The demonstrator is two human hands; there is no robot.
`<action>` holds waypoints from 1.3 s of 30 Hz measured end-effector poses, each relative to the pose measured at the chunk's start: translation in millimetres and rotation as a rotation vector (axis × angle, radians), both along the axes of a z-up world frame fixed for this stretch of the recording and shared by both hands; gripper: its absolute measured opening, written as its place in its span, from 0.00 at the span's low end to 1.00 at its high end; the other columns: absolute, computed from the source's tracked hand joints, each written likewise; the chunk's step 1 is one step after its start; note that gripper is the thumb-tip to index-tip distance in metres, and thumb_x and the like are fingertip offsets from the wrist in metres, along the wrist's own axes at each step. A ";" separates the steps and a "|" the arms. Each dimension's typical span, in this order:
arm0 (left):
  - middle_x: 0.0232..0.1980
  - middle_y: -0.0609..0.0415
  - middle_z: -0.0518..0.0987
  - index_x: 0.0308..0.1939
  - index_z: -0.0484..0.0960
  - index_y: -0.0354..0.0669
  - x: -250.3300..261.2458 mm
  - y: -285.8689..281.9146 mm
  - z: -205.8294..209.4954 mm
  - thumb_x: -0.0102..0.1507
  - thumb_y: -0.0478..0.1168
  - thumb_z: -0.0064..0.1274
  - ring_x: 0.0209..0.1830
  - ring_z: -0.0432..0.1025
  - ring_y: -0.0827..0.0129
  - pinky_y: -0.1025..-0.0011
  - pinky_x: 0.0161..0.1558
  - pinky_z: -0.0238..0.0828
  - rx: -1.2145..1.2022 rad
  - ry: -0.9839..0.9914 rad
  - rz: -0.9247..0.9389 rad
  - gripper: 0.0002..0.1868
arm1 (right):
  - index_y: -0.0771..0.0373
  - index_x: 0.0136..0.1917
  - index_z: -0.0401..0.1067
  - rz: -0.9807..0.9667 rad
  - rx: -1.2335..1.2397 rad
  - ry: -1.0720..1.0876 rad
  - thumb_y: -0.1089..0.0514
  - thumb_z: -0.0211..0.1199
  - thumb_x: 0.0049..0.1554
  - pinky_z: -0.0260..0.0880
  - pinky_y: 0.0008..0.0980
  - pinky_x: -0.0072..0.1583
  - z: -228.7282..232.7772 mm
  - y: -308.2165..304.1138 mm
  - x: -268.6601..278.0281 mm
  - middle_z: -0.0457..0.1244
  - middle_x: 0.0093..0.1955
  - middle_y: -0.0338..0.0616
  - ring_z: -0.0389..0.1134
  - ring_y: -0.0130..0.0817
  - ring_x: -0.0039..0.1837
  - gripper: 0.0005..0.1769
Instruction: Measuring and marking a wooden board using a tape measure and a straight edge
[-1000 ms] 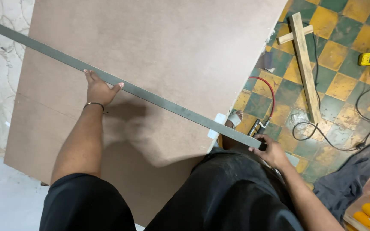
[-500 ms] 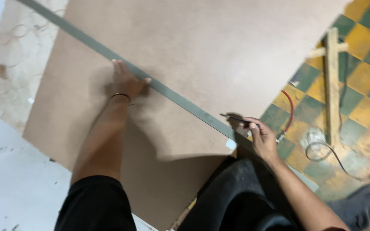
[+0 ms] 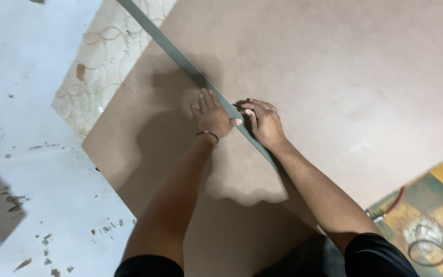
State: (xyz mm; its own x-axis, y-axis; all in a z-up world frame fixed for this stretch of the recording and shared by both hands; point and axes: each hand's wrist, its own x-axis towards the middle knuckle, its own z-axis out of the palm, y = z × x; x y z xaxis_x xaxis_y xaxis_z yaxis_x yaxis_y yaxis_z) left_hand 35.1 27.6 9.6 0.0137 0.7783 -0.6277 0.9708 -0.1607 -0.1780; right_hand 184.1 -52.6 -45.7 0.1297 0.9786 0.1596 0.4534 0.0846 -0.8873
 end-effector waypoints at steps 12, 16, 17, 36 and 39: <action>0.85 0.34 0.32 0.80 0.33 0.30 15.1 -2.6 39.0 0.62 0.62 0.58 0.86 0.28 0.49 0.30 0.75 0.34 -0.085 -0.119 0.122 0.63 | 0.56 0.53 0.76 0.195 0.026 -0.044 0.51 0.52 0.70 0.65 0.57 0.67 22.4 188.0 -62.8 0.72 0.44 0.47 0.73 0.55 0.55 0.13; 0.85 0.34 0.32 0.80 0.34 0.31 15.6 -1.1 36.8 0.61 0.60 0.60 0.86 0.29 0.48 0.28 0.73 0.33 -0.065 -0.146 0.148 0.63 | 0.58 0.56 0.76 0.162 0.089 0.069 0.55 0.51 0.70 0.69 0.57 0.62 17.7 208.9 -82.1 0.72 0.43 0.50 0.72 0.60 0.52 0.13; 0.85 0.33 0.31 0.80 0.32 0.30 16.1 0.4 32.3 0.59 0.60 0.62 0.86 0.28 0.47 0.26 0.72 0.32 -0.082 -0.144 0.163 0.65 | 0.57 0.58 0.76 0.097 0.079 0.126 0.56 0.49 0.70 0.69 0.56 0.61 18.4 214.0 -84.5 0.72 0.41 0.48 0.73 0.57 0.52 0.14; 0.84 0.37 0.21 0.80 0.25 0.30 9.6 -0.6 16.3 0.63 0.52 0.55 0.85 0.18 0.49 0.39 0.78 0.18 -0.135 -0.183 0.211 0.61 | 0.65 0.65 0.73 0.129 0.221 0.044 0.58 0.50 0.70 0.67 0.57 0.64 -3.3 297.4 -141.4 0.70 0.58 0.60 0.69 0.61 0.62 0.16; 0.84 0.36 0.22 0.80 0.25 0.31 18.4 0.6 48.4 0.67 0.49 0.51 0.86 0.20 0.51 0.40 0.78 0.20 -0.132 -0.172 0.218 0.55 | 0.62 0.62 0.75 0.147 0.127 -0.075 0.56 0.50 0.70 0.69 0.52 0.64 -13.7 304.2 -139.4 0.71 0.55 0.52 0.71 0.52 0.62 0.16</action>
State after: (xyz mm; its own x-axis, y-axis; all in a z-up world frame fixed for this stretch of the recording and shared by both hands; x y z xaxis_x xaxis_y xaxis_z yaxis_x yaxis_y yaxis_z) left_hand 53.5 28.2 58.0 -0.0296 0.6863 -0.7267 0.9991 0.0434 0.0004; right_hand 44.7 251.6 -59.4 -0.0302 0.9576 0.2866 0.4927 0.2638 -0.8293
